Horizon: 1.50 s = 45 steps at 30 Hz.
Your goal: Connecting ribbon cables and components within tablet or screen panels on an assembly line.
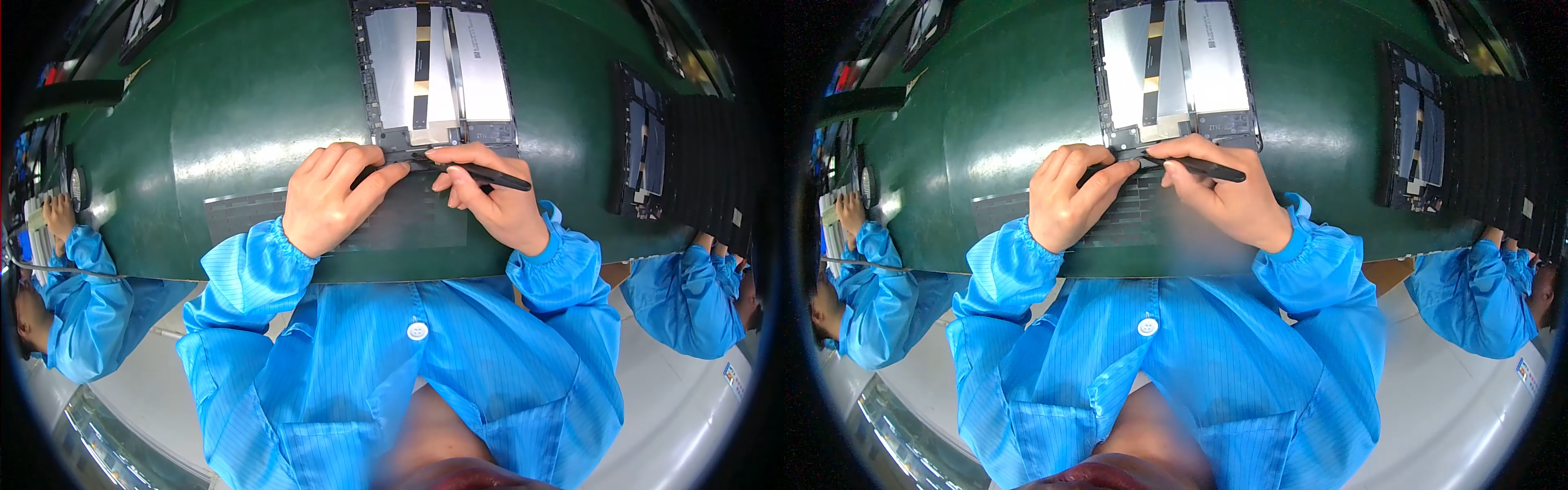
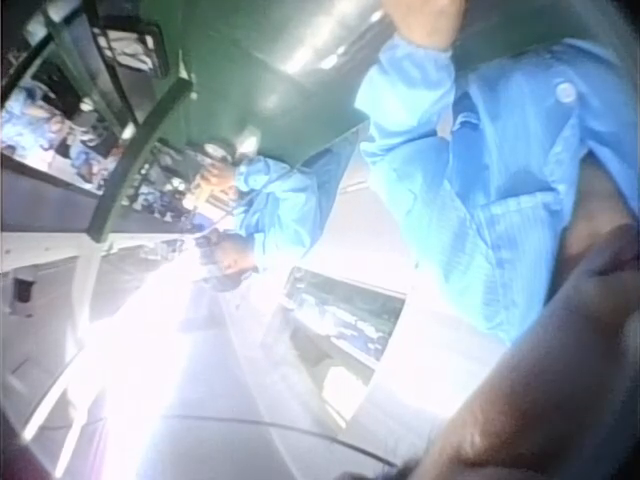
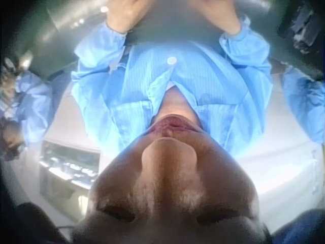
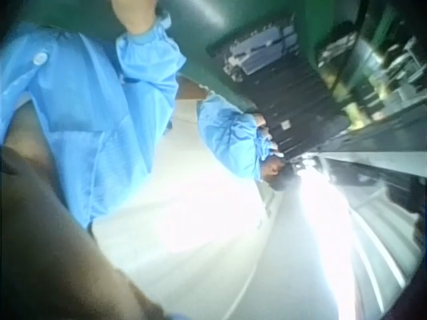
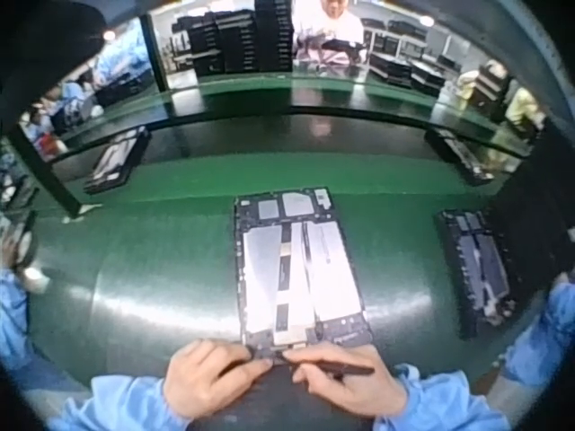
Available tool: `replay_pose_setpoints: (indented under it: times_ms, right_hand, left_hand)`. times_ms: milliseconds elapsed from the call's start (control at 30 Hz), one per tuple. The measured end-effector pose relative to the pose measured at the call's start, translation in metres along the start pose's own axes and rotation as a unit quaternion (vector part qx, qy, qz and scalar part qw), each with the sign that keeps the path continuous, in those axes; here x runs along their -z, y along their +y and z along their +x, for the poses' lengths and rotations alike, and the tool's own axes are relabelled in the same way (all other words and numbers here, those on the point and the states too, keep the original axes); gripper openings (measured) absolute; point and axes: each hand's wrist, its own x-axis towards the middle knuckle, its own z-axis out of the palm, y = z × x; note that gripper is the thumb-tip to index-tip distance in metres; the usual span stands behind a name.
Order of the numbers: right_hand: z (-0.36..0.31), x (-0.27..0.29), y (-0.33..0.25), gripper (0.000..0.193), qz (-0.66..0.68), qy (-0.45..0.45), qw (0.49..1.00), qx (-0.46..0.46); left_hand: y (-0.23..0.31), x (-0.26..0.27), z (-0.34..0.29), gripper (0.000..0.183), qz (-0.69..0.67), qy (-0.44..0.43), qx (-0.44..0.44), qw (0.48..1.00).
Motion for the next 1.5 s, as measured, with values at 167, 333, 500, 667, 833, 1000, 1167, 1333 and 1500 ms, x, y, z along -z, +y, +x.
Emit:
replay_pose_setpoints:
  times_ms: [167, 333, 500, 667, 833, 1000, 1167, 1333, 1500]
  right_hand:
    - [-0.005, 0.004, -0.005, 0.02, 0.021, 0.036, 0.997, -0.071]
    - [-0.005, 0.003, -0.003, 0.019, -0.012, 0.07, 0.995, -0.064]
    - [-0.004, 0.002, -0.004, 0.018, 0.01, 0.096, 0.994, -0.06]
    - [-0.006, 0.001, -0.006, 0.02, 0.047, 0.081, 0.995, -0.04]
    - [-0.001, -0.009, 0.001, 0.026, -0.045, -0.008, 0.997, 0.069]
    - [-0.001, -0.007, 0.001, 0.023, -0.091, -0.017, 0.991, 0.098]
    - [-0.002, -0.006, -0.003, 0.023, -0.085, -0.036, 0.993, 0.069]
    - [-0.016, -0.006, -0.006, 0.024, 0.043, 0.007, 0.997, -0.057]
    - [-0.035, -0.001, 0.008, 0.024, 0.085, -0.001, 0.989, -0.124]
  left_hand:
    - [0.0, -0.001, -0.001, 0.04, -0.006, 0.003, 0.005, 1.0]
    - [0.0, -0.001, 0.0, 0.041, -0.01, 0.008, 0.003, 1.0]
    - [0.0, 0.001, -0.002, 0.042, 0.0, 0.0, 0.002, 1.0]
    - [0.002, 0.013, -0.007, 0.046, 0.029, -0.02, -0.02, 0.999]
    - [0.003, 0.017, -0.006, 0.043, 0.016, -0.028, -0.007, 0.999]
    - [0.003, 0.016, -0.008, 0.041, 0.017, -0.026, -0.006, 1.0]
    - [0.003, 0.015, -0.009, 0.042, 0.012, -0.024, -0.007, 1.0]
    - [0.012, 0.018, -0.017, 0.042, -0.021, -0.027, -0.003, 0.999]
    - [0.032, 0.013, -0.035, 0.04, -0.044, -0.09, -0.06, 0.993]
